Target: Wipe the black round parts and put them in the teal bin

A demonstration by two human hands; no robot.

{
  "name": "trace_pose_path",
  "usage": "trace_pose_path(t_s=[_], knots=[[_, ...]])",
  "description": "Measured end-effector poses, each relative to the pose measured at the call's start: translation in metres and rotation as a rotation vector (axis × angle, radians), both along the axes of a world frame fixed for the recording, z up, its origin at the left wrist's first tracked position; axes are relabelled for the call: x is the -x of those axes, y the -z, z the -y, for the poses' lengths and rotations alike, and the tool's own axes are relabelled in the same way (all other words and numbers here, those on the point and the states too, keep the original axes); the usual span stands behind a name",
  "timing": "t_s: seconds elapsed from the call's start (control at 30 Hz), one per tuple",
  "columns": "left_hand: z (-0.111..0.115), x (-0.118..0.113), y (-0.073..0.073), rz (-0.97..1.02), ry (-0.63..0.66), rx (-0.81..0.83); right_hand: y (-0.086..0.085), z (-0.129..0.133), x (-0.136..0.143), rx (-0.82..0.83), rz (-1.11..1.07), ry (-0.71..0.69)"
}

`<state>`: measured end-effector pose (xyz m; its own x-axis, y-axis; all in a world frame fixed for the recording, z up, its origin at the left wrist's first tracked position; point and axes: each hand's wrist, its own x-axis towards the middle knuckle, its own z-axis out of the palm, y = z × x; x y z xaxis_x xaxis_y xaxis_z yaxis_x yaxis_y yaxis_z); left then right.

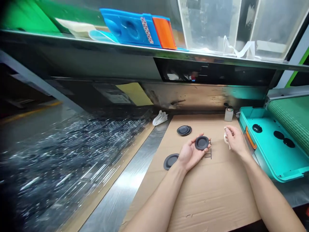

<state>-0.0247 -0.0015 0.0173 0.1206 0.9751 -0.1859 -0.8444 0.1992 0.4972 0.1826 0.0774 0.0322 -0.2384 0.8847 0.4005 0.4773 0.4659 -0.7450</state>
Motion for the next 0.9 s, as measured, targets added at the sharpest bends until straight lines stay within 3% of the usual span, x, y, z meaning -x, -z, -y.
trace_pose_path(t_s=[0.1,0.2,0.3,0.4,0.7,0.9], knots=[[0.002,-0.004,0.001,-0.071,0.056,-0.037,-0.01,-0.031,0.003,-0.021,0.062,0.181],[0.004,-0.006,0.003,-0.111,0.089,-0.076,-0.035,-0.076,0.009,-0.071,0.221,0.361],[0.004,-0.007,0.006,-0.102,0.11,-0.067,-0.065,-0.123,0.012,-0.072,0.442,0.417],[0.003,-0.008,0.006,-0.067,0.139,-0.042,-0.084,-0.153,0.013,-0.048,0.57,0.402],[0.0,-0.008,0.004,-0.044,0.108,-0.041,-0.083,-0.166,0.007,-0.043,0.749,0.323],[0.0,-0.009,0.006,-0.03,0.095,-0.064,-0.095,-0.166,-0.001,-0.058,0.855,0.177]])
